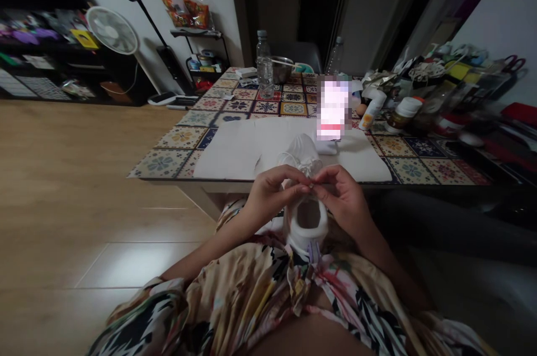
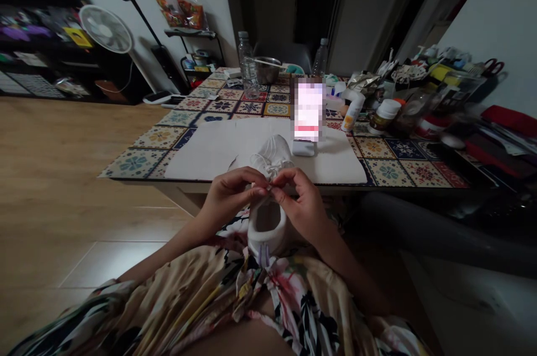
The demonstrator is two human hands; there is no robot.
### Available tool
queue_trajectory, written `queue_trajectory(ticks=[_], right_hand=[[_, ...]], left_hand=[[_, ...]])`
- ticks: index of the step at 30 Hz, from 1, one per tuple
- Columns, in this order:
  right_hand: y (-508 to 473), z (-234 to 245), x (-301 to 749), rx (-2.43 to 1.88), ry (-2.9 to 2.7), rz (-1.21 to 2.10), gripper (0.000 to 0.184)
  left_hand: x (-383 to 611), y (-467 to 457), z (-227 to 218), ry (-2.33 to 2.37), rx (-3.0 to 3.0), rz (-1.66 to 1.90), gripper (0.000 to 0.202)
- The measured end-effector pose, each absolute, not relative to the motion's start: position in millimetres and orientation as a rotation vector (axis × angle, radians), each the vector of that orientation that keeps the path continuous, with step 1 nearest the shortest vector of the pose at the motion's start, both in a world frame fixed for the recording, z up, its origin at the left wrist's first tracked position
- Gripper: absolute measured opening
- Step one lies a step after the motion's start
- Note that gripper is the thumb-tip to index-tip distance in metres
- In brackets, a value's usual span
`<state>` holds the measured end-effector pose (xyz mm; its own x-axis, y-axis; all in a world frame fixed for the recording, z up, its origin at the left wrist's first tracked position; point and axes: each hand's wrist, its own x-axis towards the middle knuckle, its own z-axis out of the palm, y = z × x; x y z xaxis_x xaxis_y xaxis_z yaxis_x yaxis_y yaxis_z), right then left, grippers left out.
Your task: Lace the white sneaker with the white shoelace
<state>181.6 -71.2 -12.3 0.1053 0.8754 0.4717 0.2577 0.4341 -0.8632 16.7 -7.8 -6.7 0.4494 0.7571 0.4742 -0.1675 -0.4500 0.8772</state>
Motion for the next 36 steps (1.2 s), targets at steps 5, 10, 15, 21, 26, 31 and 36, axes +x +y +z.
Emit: queue_trajectory(ticks=[5,10,15,21,26,31,36], right_hand=[[-71.4,-15.1,183.6,-1.025,-1.497,0.806,0.024],[-69.8,-15.1,178.8,-1.037,-1.613,0.412,0.011],[-68.4,-13.1,178.9,-0.981,-1.765,0.035,0.01],[-67.0,-10.2,182.1,-0.972,-1.795,-0.035,0.011],[-62.0,-13.7,191.2,-0.808,-1.691,0.314,0.016],[-61.4,-15.1,201.1,-0.716,-1.785,0.605,0.022],[-62.7,-10.9,204.4,-0.661,-1.913,0.614,0.018]], left_hand=[[17.5,-8.4,-6.1,0.588,1.52,1.109,0.012],[17.1,-6.3,-6.2,0.59,1.392,1.005,0.012],[16.4,-0.6,-7.7,0.583,1.336,0.944,0.013],[20.4,2.8,-13.5,0.552,1.272,0.951,0.018],[23.6,11.3,-17.6,0.533,1.186,1.006,0.028],[23.9,23.9,-22.6,0.572,1.337,1.102,0.031],[22.4,28.7,-28.6,0.614,1.471,1.169,0.022]])
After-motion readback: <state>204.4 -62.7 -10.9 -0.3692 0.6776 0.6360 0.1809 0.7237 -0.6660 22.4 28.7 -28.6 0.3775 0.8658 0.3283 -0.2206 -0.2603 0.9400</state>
